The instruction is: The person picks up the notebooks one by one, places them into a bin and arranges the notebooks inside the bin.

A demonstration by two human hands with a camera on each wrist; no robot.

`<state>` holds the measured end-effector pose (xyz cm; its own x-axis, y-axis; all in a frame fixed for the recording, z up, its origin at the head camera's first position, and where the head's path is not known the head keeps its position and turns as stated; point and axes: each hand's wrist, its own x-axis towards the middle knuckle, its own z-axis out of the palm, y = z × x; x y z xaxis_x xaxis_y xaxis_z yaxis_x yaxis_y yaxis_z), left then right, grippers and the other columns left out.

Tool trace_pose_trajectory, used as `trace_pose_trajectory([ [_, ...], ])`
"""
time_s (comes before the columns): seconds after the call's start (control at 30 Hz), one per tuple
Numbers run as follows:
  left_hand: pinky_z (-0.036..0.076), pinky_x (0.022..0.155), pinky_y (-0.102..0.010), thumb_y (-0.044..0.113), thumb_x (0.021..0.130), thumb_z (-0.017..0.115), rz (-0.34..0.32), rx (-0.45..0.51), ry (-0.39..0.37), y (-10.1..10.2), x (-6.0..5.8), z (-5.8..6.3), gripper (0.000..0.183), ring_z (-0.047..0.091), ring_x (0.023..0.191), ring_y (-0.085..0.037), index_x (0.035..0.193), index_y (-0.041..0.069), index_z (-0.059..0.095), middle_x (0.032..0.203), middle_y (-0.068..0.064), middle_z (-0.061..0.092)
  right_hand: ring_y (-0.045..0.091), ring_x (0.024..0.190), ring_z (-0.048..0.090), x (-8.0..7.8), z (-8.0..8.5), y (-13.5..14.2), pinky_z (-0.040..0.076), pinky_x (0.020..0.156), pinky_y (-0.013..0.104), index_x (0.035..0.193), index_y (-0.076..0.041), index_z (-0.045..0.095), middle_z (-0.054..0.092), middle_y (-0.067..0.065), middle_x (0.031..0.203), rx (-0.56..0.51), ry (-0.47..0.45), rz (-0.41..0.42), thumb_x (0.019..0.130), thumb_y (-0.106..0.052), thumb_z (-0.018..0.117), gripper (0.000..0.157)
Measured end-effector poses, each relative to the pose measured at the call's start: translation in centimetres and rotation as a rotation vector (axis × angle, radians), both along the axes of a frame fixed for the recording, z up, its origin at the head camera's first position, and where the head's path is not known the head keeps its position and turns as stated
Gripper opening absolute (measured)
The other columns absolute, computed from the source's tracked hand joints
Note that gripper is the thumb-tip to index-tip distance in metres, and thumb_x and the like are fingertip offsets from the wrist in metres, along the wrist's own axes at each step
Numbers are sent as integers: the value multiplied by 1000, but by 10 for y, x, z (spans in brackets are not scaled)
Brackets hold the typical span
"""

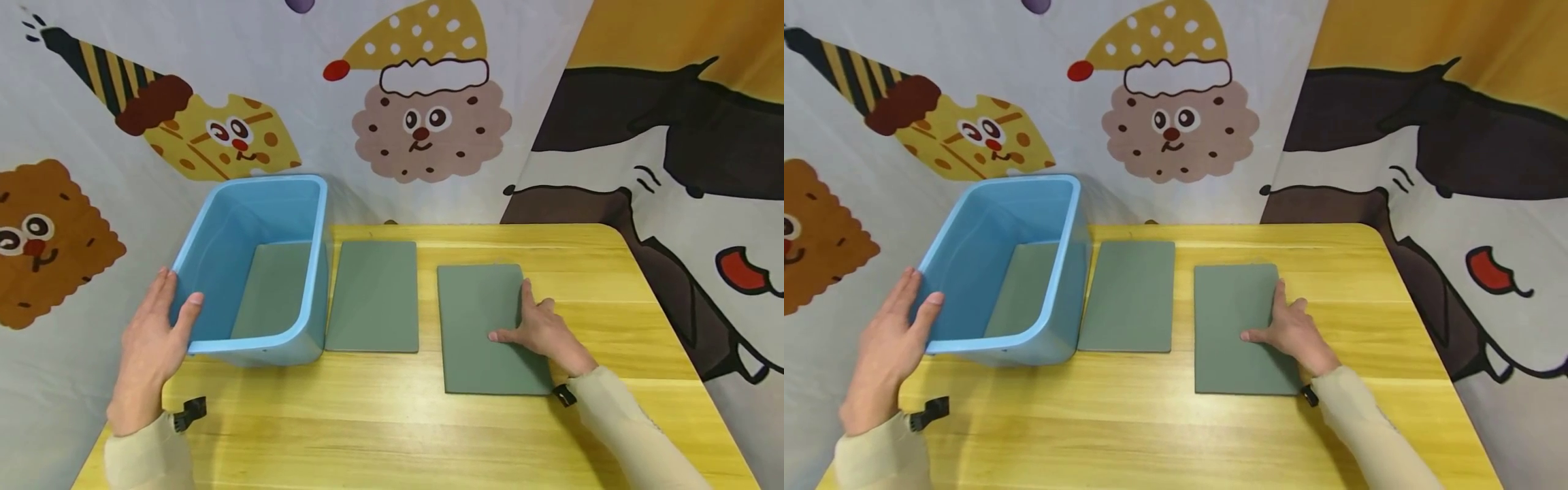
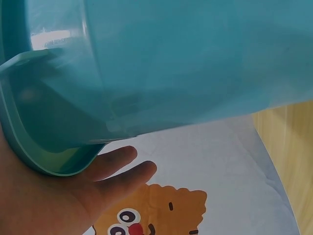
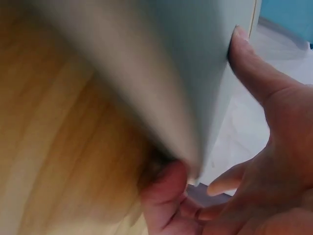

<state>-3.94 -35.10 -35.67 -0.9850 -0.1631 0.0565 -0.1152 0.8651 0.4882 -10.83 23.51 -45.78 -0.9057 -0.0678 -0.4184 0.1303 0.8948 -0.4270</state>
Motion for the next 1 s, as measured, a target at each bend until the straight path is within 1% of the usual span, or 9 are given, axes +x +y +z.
trace_pose_trajectory([
  [0.17, 11, 112, -79, 53, 111, 28, 3, -12, 2, 0, 0, 0, 77, 10, 152, -56, 165, 2, 8, 172, -20, 2, 46, 99, 57, 0, -2, 3, 50, 84, 58, 163, 2, -10, 45, 50, 128, -43, 46, 42, 78, -64, 83, 141],
  [0.23, 12, 112, -79, 53, 111, 28, -4, -17, 6, 0, 0, 0, 77, 10, 152, -56, 165, 1, 8, 172, -20, 2, 50, 110, 57, 2, -4, 4, 49, 88, 59, 164, 1, -4, 47, 47, 136, -69, 82, 52, 81, -61, 82, 135],
  [0.4, 12, 112, -79, 51, 111, 29, -15, -11, 12, 1, 0, -1, 76, 10, 152, -56, 165, 1, 9, 172, -20, 3, 58, 135, 41, 10, -9, 14, 42, 100, 69, 166, -3, 11, 34, 42, 154, -144, 155, 45, 89, -53, 79, 114],
  [0.6, 11, 112, -79, 52, 111, 29, -11, -13, 10, 1, 1, -2, 77, 9, 153, -55, 165, 1, 9, 172, -20, 2, 57, 143, 32, 18, -9, 23, 33, 108, 72, 164, -3, 24, 30, 38, 158, -269, 230, 39, 98, -34, 74, 88],
  [0.7, 11, 113, -78, 52, 111, 29, -11, -15, 9, 1, 1, -2, 77, 8, 153, -53, 165, 1, 9, 172, -20, 2, 55, 146, 30, 22, -5, 27, 33, 109, 70, 163, -4, 31, 29, 34, 161, -341, 245, 22, 101, -29, 70, 77],
  [0.77, 11, 113, -78, 52, 111, 29, -9, -12, 9, 1, 1, -2, 77, 8, 154, -53, 165, 1, 9, 172, -20, 2, 50, 141, 40, 24, -2, 29, 43, 104, 63, 162, -6, 34, 29, 32, 162, -402, 245, 9, 103, -28, 67, 71],
  [0.87, 11, 113, -78, 52, 111, 29, -5, -11, 8, 1, 2, -2, 76, 8, 154, -53, 165, 1, 8, 172, -20, 2, 40, 113, 66, 27, 4, 32, 58, 85, 47, 162, -9, 36, 27, 30, 164, -522, 212, -23, 105, -28, 64, 66],
  [0.93, 11, 112, -79, 52, 111, 29, -3, -11, 6, 1, 2, -2, 76, 7, 154, -53, 165, 2, 8, 172, -20, 2, 32, 90, 73, 28, 8, 34, 61, 70, 39, 162, -10, 36, 24, 29, 164, -604, 183, -46, 105, -26, 63, 65],
  [1.0, 11, 112, -79, 52, 111, 29, 0, -14, 4, 1, 2, -2, 77, 7, 154, -52, 165, 2, 8, 172, -20, 2, 28, 74, 74, 29, 11, 34, 61, 65, 37, 162, -12, 36, 22, 28, 166, -656, 162, -67, 106, -26, 63, 64],
])
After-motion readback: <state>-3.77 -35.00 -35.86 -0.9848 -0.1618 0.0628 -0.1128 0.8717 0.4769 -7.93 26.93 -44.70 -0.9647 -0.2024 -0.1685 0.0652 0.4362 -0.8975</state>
